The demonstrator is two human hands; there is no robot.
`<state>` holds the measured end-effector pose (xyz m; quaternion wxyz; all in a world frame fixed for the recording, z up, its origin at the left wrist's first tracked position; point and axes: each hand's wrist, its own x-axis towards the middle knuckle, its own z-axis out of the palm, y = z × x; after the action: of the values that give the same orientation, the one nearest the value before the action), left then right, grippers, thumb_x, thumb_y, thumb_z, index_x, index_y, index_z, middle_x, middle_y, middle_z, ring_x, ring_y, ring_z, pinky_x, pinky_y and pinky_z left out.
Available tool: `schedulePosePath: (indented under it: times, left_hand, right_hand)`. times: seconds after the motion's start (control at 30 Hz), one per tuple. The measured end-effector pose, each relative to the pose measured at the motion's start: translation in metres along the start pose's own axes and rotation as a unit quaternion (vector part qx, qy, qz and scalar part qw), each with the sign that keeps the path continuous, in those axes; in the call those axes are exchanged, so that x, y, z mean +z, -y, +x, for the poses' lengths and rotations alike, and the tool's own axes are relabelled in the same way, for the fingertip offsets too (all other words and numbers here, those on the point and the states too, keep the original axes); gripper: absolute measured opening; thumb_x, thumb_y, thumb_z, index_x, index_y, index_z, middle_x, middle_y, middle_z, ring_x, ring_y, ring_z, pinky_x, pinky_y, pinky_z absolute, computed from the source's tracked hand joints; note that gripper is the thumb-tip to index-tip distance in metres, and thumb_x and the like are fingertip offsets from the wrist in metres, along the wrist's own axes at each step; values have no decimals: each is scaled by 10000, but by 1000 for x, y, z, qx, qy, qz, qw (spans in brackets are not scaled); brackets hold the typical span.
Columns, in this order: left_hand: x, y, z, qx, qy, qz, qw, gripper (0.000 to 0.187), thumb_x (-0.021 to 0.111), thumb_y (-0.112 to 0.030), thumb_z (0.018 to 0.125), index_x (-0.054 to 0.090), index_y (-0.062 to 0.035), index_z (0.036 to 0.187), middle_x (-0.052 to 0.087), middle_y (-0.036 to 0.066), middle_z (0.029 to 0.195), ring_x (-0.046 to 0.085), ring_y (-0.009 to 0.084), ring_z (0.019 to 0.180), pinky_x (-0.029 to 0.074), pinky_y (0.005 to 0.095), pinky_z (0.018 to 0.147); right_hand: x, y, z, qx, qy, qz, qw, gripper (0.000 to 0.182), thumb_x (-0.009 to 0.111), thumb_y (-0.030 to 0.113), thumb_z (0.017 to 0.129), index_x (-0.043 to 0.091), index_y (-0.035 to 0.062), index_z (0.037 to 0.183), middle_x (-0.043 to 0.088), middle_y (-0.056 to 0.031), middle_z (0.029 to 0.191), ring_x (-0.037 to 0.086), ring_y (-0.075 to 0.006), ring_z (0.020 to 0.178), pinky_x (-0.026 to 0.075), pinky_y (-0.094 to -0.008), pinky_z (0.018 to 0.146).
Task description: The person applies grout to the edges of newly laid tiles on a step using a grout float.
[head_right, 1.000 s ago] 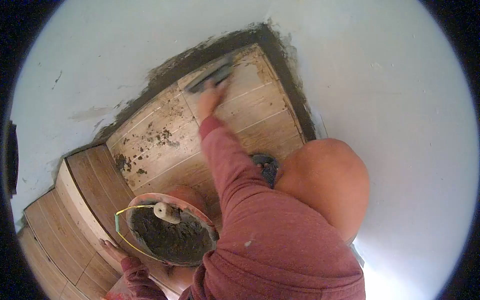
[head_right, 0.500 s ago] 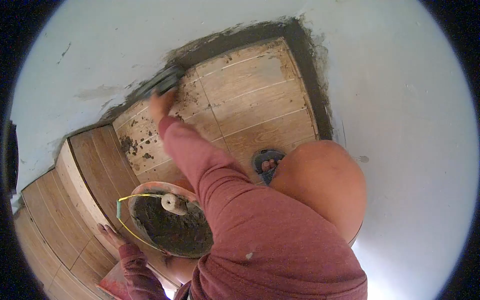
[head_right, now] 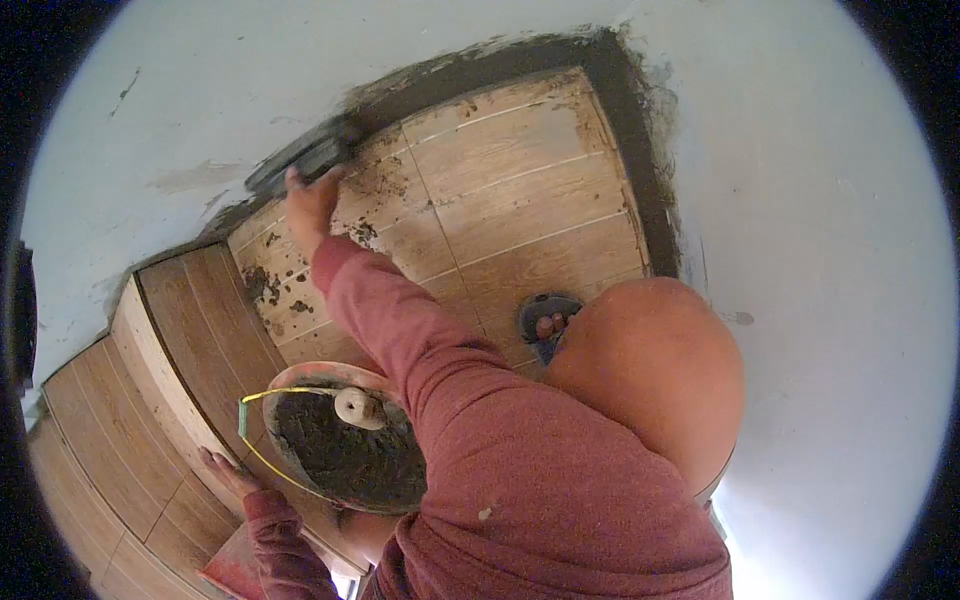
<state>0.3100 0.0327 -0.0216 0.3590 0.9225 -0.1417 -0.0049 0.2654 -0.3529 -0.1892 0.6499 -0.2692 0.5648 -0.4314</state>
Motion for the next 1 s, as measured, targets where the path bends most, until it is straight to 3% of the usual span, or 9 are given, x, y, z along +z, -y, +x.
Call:
schedulePosePath:
  times: [0.13, 0.23, 0.3, 0.37, 0.43, 0.53, 0.77, 0.83, 1.0]
  left_hand:
    - [-1, -3, 0, 2, -3, 32, 999, 632, 369, -420, 840, 212, 22, 1264, 209, 154, 1321, 177, 246, 1235, 128, 363, 1009]
    - [-2, -2, 2, -7, -1, 40, 999, 641, 369, -427, 837, 206, 21, 1266, 210, 157, 1320, 172, 251, 1236, 123, 363, 1010]
    - [-7, 14, 5, 7, 7, 32, 999, 643, 367, -430, 837, 207, 21, 1266, 209, 160, 1321, 172, 252, 1237, 120, 364, 1010]
    - [-7, 14, 6, 18, 15, 27, 999, 644, 366, -432, 837, 208, 21, 1266, 207, 163, 1321, 171, 253, 1237, 117, 364, 1011]
    - [-7, 14, 4, 23, 12, 31, 999, 641, 362, -430, 838, 207, 22, 1266, 205, 170, 1321, 172, 256, 1236, 114, 365, 1011]
    - [-7, 10, 4, 17, 11, 47, 999, 647, 358, -436, 837, 204, 22, 1268, 205, 172, 1321, 176, 257, 1235, 115, 365, 1011]
    - [-2, -1, 2, -1, 0, 62, 998, 650, 348, -445, 838, 202, 18, 1271, 210, 169, 1321, 183, 259, 1233, 121, 362, 1009]
    - [-6, 12, 4, 14, 5, 37, 999, 625, 351, -420, 845, 208, 15, 1270, 214, 164, 1320, 183, 253, 1235, 119, 362, 1010]
    - [-2, 2, 0, 6, -4, -16, 1000, 595, 358, -385, 849, 215, 11, 1269, 217, 159, 1321, 180, 246, 1238, 114, 365, 1011]
  right_hand:
    - [-31, 27, 22, -25, -42, 53, 997, 762, 561, 267, 764, 106, -135, 1225, 232, -318, 1242, 250, -362, 1178, 201, -358, 984]
    - [1, -11, 10, -59, -30, -4, 998, 561, 515, 73, 774, 182, -40, 1211, 313, -189, 1193, 396, -269, 1039, 446, -362, 764]
    - [29, -12, -31, 9, 23, -127, 992, 588, 551, 112, 760, 201, -63, 1200, 330, -211, 1186, 377, -289, 1054, 328, -362, 904]
    - [29, -9, -32, 96, 86, 47, 991, 708, 587, 171, 740, 145, -111, 1215, 305, -244, 1208, 330, -311, 1105, 193, -353, 984]
    - [14, 4, -10, -37, -75, -108, 991, 737, 587, 204, 747, 125, -119, 1221, 309, -246, 1204, 357, -313, 1082, 293, -362, 933]
    - [-70, 46, 58, -89, -84, 47, 991, 577, 512, 182, 800, 200, -78, 1210, 368, -220, 1163, 459, -290, 946, 444, -342, 752]
    - [-19, -7, 26, -75, -72, -21, 994, 506, 537, 171, 776, 309, -69, 1160, 413, -202, 1145, 457, -310, 973, 357, -364, 863]
    - [27, -40, -6, 90, -29, -199, 975, 592, 600, 188, 726, 303, -94, 1154, 377, -218, 1173, 370, -294, 1087, 281, -359, 924]
    - [3, -27, 16, -6, -106, -176, 979, 488, 601, 179, 731, 395, -13, 1130, 472, -157, 1090, 477, -254, 960, 347, -356, 874]
